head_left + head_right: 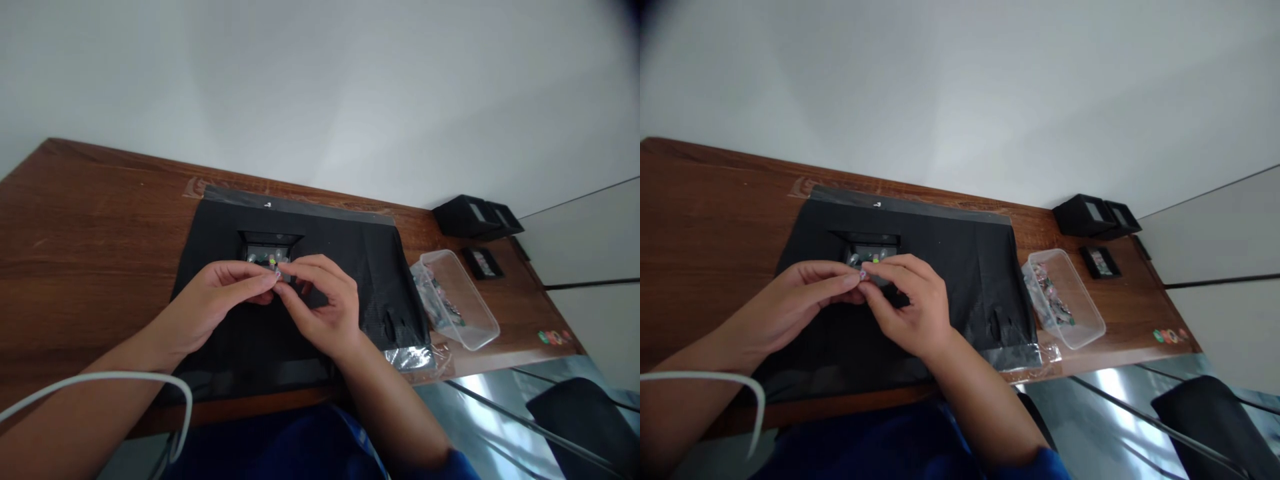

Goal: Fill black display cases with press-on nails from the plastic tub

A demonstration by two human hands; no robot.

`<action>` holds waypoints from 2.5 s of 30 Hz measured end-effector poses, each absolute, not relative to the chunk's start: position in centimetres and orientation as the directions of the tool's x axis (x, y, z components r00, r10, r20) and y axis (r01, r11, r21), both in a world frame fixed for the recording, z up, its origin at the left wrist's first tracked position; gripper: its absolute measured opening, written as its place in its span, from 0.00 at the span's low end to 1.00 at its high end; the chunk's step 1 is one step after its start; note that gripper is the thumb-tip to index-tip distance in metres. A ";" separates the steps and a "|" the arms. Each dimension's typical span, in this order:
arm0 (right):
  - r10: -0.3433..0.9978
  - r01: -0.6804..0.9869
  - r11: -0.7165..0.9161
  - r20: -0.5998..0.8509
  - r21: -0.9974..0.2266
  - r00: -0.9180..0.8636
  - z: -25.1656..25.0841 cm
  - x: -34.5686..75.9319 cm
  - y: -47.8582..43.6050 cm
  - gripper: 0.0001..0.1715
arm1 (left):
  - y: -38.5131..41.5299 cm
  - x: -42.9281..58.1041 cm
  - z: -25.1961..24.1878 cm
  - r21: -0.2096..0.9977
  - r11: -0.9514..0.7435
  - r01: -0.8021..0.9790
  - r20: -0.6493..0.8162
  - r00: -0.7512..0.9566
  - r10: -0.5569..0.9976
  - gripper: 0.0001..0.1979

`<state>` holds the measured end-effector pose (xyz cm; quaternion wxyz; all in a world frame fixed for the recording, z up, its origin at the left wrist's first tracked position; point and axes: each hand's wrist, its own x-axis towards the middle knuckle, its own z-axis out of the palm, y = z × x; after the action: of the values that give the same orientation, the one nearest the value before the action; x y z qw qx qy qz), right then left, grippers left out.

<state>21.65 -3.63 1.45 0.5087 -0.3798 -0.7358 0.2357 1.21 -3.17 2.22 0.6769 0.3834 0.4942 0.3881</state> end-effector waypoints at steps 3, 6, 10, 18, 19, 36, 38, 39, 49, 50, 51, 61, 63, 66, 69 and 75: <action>0.814 0.303 0.581 0.545 -0.755 -0.201 1.6 21.7 -3.6 0.09 | -3.3 1.2 2.2 0.913 0.386 -0.131 -0.359 0.188 0.914 0.15; 0.837 0.261 0.546 0.510 -0.796 -0.197 1.7 21.8 -3.6 0.08 | -3.4 1.0 2.0 0.924 0.364 -0.117 -0.341 0.174 0.924 0.15; 0.861 0.240 0.503 0.459 -0.830 -0.218 1.6 21.9 -3.5 0.08 | -3.4 1.0 1.8 0.937 0.334 -0.100 -0.315 0.169 0.934 0.14; 0.859 0.234 0.506 0.461 -0.830 -0.222 1.5 22.0 -3.5 0.08 | -3.3 1.1 2.1 0.941 0.329 -0.076 -0.312 0.177 0.934 0.14; 0.854 0.233 0.515 0.472 -0.825 -0.217 1.5 22.0 -3.5 0.08 | -3.2 1.1 2.1 0.943 0.328 -0.061 -0.313 0.176 0.933 0.14; 0.928 0.415 0.355 0.263 -0.838 -0.264 1.5 23.1 -2.4 0.08 | -2.3 -1.4 2.7 0.960 0.150 0.237 -0.122 -0.128 0.984 0.16; 0.931 0.509 0.316 0.158 -0.801 -0.330 1.6 23.1 -2.4 0.10 | -2.4 -1.8 2.5 0.910 0.110 0.400 -0.047 -0.164 0.985 0.14; 0.930 0.553 0.297 0.106 -0.779 -0.351 1.6 23.1 -2.4 0.11 | -2.5 -2.0 2.4 0.874 0.090 0.478 -0.015 -0.157 0.987 0.15; 0.939 0.667 0.198 -0.057 -0.718 -0.339 1.4 22.5 -2.3 0.14 | -1.8 -3.6 1.0 0.646 0.036 0.763 -0.097 0.035 0.995 0.15; 0.940 0.671 0.181 -0.074 -0.719 -0.333 1.3 22.4 -2.3 0.14 | -1.7 -3.6 0.9 0.641 0.018 0.768 -0.092 0.053 0.994 0.15; 0.940 0.675 0.164 -0.093 -0.719 -0.327 1.2 22.3 -2.3 0.14 | -1.7 -3.6 0.7 0.638 -0.002 0.770 -0.085 0.073 0.994 0.14; 0.952 0.672 0.051 -0.167 -0.739 -0.256 1.1 21.6 -2.1 0.13 | -1.9 -2.7 0.6 0.660 -0.052 0.749 -0.091 0.149 0.985 0.10; 0.952 0.666 0.034 -0.178 -0.745 -0.248 1.0 21.6 -2.1 0.13 | -1.8 -2.6 0.8 0.634 -0.034 0.772 -0.125 0.146 0.981 0.13; 0.951 0.662 0.017 -0.192 -0.750 -0.242 0.8 21.7 -2.1 0.13 | -1.8 -2.8 0.9 0.596 -0.025 0.802 -0.172 0.158 0.972 0.17; 0.947 0.662 0.007 -0.207 -0.750 -0.244 0.8 21.7 -2.0 0.14 | -1.8 -3.0 0.8 0.573 -0.024 0.819 -0.188 0.160 0.969 0.19; 0.937 0.666 -0.032 -0.254 -0.746 -0.239 1.5 21.5 -1.7 0.14 | -1.7 -3.0 0.7 0.573 -0.021 0.819 -0.168 0.142 0.976 0.17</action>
<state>21.51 -1.67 1.47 0.1677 -0.5936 -0.6750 0.4049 -3.01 -1.67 0.69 0.2824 0.7008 0.6402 0.1384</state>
